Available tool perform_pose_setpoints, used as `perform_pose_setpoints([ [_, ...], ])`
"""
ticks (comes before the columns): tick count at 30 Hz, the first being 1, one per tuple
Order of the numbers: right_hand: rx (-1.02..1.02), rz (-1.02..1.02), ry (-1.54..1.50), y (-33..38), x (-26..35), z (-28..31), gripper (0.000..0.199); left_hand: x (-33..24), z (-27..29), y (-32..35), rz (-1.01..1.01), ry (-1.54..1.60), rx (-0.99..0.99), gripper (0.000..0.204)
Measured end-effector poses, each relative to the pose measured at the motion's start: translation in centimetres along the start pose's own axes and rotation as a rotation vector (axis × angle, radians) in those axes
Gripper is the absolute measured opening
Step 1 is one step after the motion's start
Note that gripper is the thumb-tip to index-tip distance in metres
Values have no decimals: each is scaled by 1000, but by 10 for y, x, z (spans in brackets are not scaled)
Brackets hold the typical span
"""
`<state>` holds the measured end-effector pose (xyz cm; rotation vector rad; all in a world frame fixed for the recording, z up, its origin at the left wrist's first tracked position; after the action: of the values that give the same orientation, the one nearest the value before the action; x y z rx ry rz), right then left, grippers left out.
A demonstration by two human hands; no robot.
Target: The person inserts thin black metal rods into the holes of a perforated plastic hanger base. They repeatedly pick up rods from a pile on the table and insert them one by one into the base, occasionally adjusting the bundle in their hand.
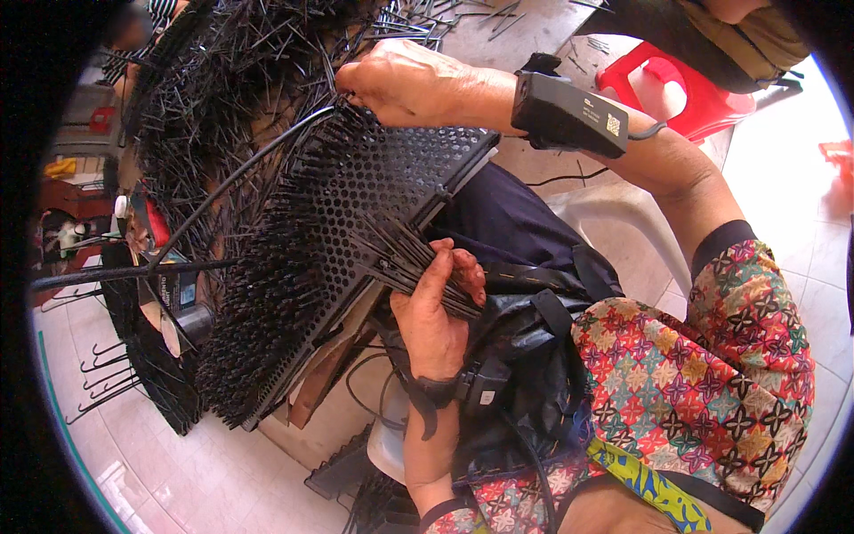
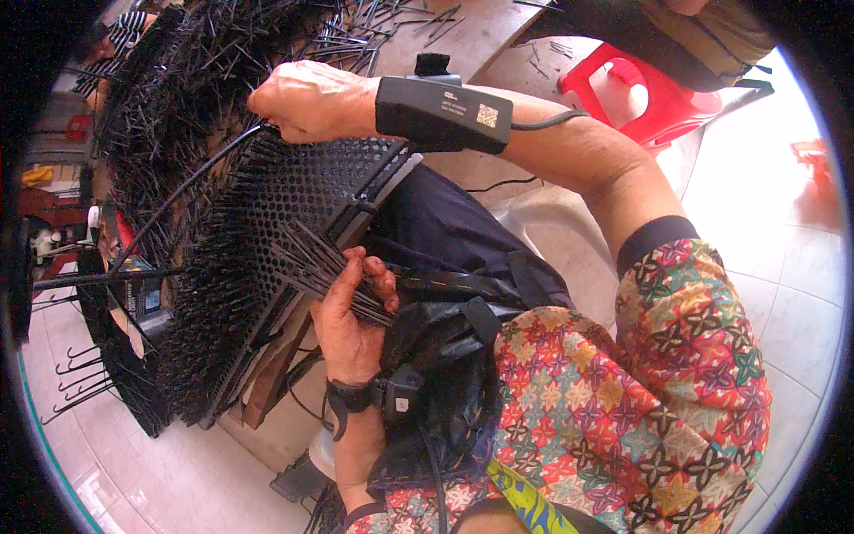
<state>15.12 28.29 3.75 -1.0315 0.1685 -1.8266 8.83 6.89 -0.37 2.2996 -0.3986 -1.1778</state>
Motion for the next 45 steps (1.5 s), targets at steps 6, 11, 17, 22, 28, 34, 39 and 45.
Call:
perform_pose_setpoints([
  [6, -63, 33, -57, 7, 2, 3, 13, -2, 0, -1, -24, -3, -2, 17],
  [11, -126, -155, -191, 27, 23, 8, 15, -4, 3, -2, -68, -12, 41, 17],
  [17, 140, -699, -884, 58, 52, -8, 27, -8, -1, -3, -59, -73, 20, 17],
  [22, 138, -733, -930, 59, 55, -7, 20, -13, -5, -1, -68, -187, 15, 17],
  [28, -43, -817, -929, 62, 42, 13, 14, -12, -1, -11, -51, -29, -5, 18],
  [34, -439, -459, -656, 46, 9, 40, 14, -2, 5, -10, 9, 99, -98, 16],
  [39, -544, -205, -250, 34, -13, 45, 14, -2, 3, -5, -14, 24, -117, 16],
  [45, -513, -1, -139, 20, -22, 37, 13, -2, -3, -2, 43, 62, -113, 17],
])
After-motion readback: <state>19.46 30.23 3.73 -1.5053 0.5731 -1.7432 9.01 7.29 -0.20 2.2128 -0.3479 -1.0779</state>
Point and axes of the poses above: each hand's wrist, its own y-axis away from the middle knuckle, its own z-axis out of the back of the hand, x = y × z, the point moved 3 cm from there along -y, towards the middle knuckle, and after that the axes turned 14 degrees about -y, right-handed, at the moved point
